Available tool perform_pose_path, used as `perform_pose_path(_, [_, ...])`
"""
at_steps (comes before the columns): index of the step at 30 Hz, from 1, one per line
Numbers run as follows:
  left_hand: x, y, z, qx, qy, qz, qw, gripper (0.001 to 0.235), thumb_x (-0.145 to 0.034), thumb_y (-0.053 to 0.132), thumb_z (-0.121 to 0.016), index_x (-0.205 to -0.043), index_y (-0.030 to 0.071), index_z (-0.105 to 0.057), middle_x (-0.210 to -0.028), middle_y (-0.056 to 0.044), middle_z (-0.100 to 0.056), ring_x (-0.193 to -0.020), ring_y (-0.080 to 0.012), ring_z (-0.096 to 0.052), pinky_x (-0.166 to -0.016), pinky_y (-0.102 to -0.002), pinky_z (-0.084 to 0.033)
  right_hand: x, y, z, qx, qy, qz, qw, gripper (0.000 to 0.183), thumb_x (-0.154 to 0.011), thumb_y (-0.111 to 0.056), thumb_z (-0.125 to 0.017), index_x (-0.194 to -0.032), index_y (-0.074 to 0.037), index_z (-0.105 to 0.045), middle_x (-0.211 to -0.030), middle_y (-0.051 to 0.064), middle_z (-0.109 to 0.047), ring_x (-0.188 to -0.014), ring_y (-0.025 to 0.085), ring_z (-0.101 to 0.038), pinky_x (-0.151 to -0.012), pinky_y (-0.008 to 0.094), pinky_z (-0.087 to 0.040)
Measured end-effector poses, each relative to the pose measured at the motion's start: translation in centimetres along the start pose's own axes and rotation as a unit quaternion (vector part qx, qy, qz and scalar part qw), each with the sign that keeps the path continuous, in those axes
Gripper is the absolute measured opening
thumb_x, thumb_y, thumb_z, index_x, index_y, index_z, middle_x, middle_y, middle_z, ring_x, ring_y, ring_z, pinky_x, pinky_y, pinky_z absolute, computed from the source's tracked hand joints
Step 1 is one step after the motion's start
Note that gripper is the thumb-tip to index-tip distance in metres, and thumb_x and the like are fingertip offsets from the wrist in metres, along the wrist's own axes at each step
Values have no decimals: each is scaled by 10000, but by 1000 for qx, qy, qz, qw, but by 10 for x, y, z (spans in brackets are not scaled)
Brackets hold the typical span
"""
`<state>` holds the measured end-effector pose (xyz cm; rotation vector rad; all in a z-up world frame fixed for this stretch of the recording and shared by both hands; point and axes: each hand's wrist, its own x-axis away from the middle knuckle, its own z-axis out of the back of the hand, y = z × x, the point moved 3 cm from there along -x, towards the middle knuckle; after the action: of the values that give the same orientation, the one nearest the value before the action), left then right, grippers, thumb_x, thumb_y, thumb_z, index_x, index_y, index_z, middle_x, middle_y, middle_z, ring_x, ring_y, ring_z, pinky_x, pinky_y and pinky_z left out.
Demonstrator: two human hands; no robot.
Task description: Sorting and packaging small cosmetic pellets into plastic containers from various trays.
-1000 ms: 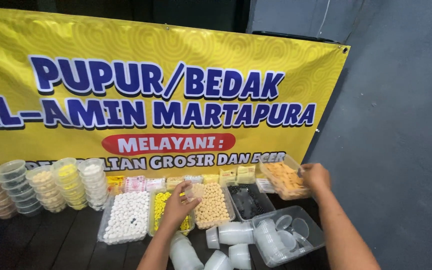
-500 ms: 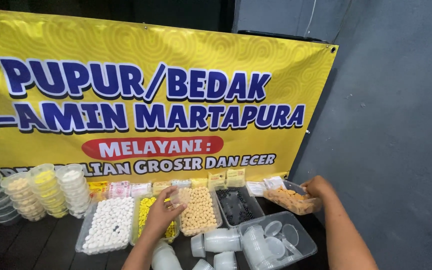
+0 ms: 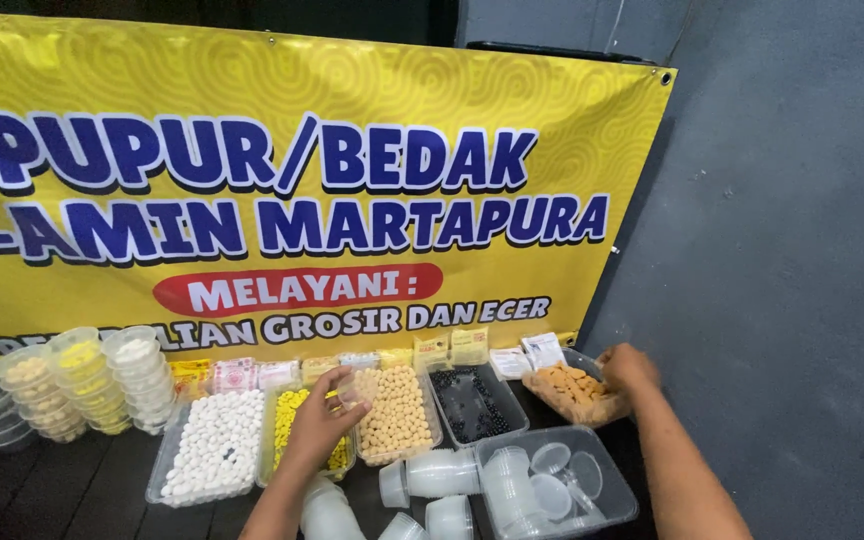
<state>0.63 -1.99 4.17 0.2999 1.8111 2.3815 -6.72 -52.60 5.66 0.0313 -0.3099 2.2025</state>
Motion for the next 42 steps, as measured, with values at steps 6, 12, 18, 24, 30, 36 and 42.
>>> perform_pose_path(6, [2, 1, 1, -1, -5, 3, 1000, 654, -803, 218, -823, -1403, 288, -570, -1560, -15, -524, -1320, -243, -623, -1032, -481, -579, -33, 15, -41, -49, 24, 46, 997, 444, -870, -86, -481, -1205, -222, -738, -1193, 131, -767, -1072, 363, -719, -831, 456, -556])
perform_pose_path(12, [2, -1, 1, 10, -4, -1, 1000, 646, -802, 218, -822, -1394, 295, -576, -1562, -10, -523, -1324, -249, -624, -1021, -458, -581, -22, 12, -63, -61, -62, 47, 995, 382, -926, -130, -432, -1307, -154, -430, -1243, 214, -681, -1099, 385, -680, -825, 481, -526])
perform_pose_path(18, [4, 5, 2, -7, -4, 19, 1000, 648, -810, 221, -826, -1399, 310, -571, -1556, 15, -535, -1318, -217, -628, -1041, -458, -572, -39, -4, -69, 39, -116, 28, 992, 426, -1027, -348, -557, -1334, -56, -601, -1278, 157, -708, -1089, 289, -699, -884, 404, -565])
perform_pose_path(24, [3, 6, 1, 20, -5, 22, 1000, 637, -823, 131, -810, -1396, 288, -580, -1549, -19, -537, -1326, -236, -607, -1029, -428, -611, -2, -128, -40, 9, -25, 224, 974, 172, -919, -144, -543, -992, -71, -681, -985, 133, -685, -885, 297, -640, -728, 418, -484])
perform_pose_path(30, [0, 2, 1, 32, -7, 17, 999, 650, -817, 144, -818, -1407, 276, -580, -1542, -2, -552, -1324, -229, -623, -1031, -429, -615, -28, -171, -89, 96, -59, 187, 976, 262, -889, -363, -689, -902, -102, -686, -835, 77, -649, -738, 232, -637, -608, 359, -485])
perform_pose_path(36, [1, 7, -1, 37, -6, 39, 999, 635, -829, 123, -808, -1399, 297, -589, -1537, -22, -556, -1339, -236, -604, -1018, -422, -632, 48, -192, -42, 103, -127, 124, 979, 302, -932, 25, -477, -1133, -139, -632, -1039, 29, -643, -855, 181, -594, -711, 315, -467])
perform_pose_path(42, [-2, 3, 0, 19, -4, 40, 999, 633, -810, 167, -839, -1376, 324, -602, -1519, 17, -585, -1305, -202, -647, -1044, -405, -607, 53, -197, -41, 151, -129, 143, 970, 497, -866, 112, -641, -1307, -117, -616, -1279, 72, -661, -1122, 282, -659, -885, 415, -504])
